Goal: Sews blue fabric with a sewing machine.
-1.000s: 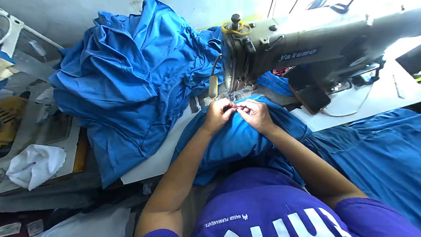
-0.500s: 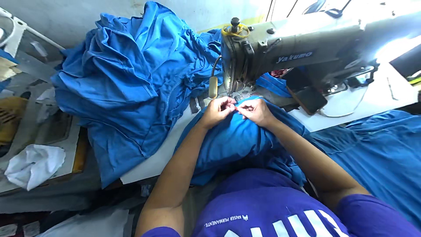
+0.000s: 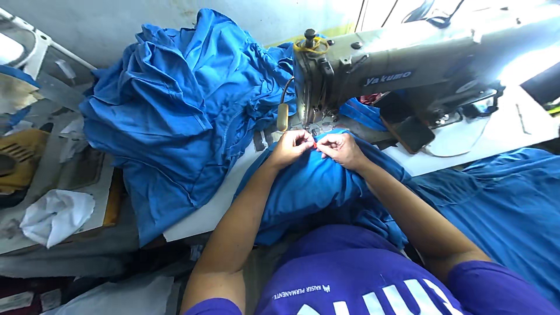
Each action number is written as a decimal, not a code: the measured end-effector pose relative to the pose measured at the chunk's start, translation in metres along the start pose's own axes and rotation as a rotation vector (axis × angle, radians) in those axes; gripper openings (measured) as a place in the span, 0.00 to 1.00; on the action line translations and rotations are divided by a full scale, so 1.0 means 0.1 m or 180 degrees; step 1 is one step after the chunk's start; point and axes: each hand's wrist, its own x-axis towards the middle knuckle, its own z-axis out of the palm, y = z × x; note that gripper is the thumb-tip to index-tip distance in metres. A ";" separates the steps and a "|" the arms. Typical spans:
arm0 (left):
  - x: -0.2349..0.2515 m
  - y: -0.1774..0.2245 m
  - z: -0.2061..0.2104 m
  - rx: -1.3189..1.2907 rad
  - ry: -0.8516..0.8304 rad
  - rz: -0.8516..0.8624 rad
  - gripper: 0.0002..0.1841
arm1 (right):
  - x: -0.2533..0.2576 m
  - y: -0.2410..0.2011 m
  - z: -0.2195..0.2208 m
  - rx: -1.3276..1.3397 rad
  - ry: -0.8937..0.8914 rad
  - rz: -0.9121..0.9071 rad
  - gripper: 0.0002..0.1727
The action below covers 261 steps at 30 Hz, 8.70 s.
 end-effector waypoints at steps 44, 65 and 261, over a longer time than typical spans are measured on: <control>0.18 0.57 0.44 0.2612 -0.0068 -0.0991 0.10 | -0.29 0.01 -0.17 -0.2665 -0.0395 -0.1221 0.25; -0.39 0.19 0.60 0.2813 0.0271 0.0624 0.18 | -0.30 0.02 -0.20 -0.2638 -0.0548 -0.1123 0.32; -0.25 -0.01 0.15 0.2982 0.0298 0.0693 0.24 | -1.03 0.26 -1.82 -0.3198 0.2014 0.0918 0.45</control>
